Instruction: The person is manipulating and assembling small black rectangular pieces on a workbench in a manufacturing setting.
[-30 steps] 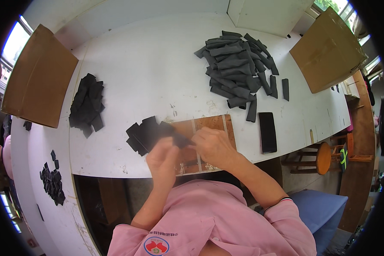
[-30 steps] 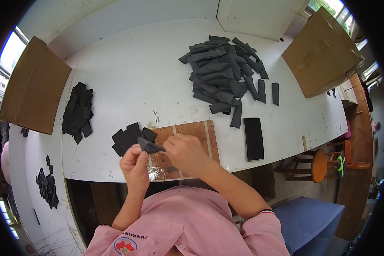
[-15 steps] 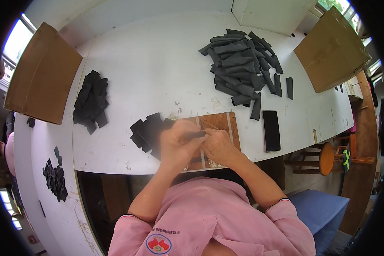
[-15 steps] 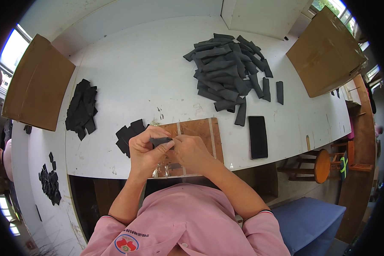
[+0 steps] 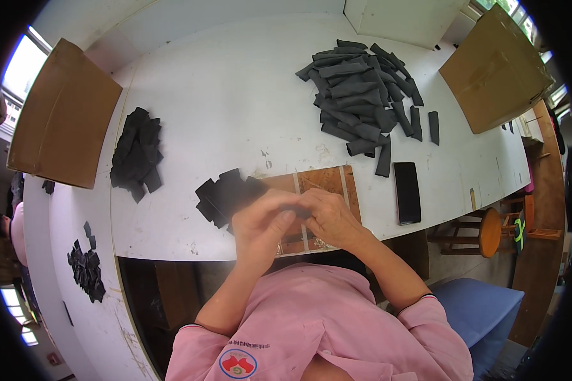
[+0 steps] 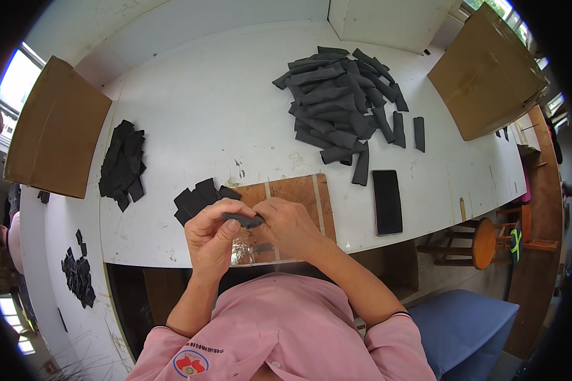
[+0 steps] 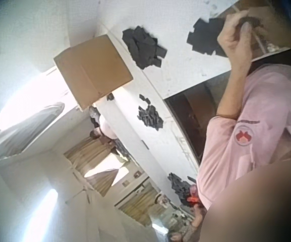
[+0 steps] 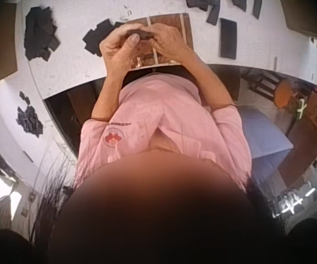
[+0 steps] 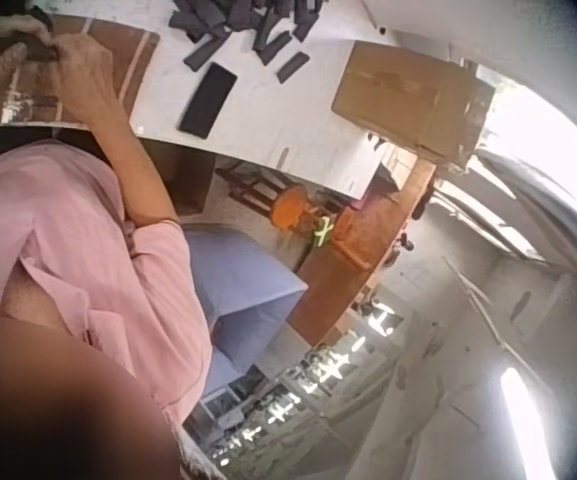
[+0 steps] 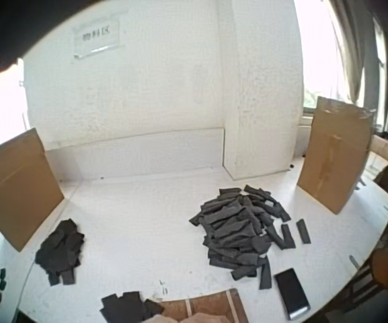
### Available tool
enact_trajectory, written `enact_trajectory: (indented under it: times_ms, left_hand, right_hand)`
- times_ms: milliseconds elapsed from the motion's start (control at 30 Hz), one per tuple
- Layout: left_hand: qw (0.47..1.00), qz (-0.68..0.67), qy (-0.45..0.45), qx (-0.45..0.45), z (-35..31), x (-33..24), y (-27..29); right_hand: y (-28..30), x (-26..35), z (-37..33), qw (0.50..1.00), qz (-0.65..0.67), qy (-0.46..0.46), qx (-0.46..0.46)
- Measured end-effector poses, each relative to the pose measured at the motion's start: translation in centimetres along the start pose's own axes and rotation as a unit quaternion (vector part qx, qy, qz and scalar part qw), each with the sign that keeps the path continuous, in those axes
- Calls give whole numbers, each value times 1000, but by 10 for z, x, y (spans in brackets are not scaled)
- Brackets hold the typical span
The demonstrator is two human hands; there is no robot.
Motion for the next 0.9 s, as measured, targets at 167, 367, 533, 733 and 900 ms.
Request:
enact_trajectory:
  times_ms: [167,367,533,733,900]
  left_hand:
    - [997,-15,-6,70,3,-1,-2]
    - [997,75,-6,18,4,1,1]
    - [996,47,-70,-17,-1,-1,0]
    - [993,-11,-101,-58,0,-14,18]
    - [994,84,-66,14,11,-23,13]
  right_hand:
    - [-10,-9,-7,1000,8,-14,-7]
    - [-9,-4,-4,998,26,-50,-5]
    - [-6,-1,-5,999,-35,4,-21]
    - [19,20,13,987,-134,93,-13]
    - [19,20,18,984,-145,99,19]
Point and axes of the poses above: each hand's wrist, its own z-axis towards the middle knuckle, its own y-axis out of the back of the hand, x = y × z, the point moved 2 cm from there along z, towards the middle knuckle, and after that the axes turned 6 degrees about -z, right-handed, at the moved point
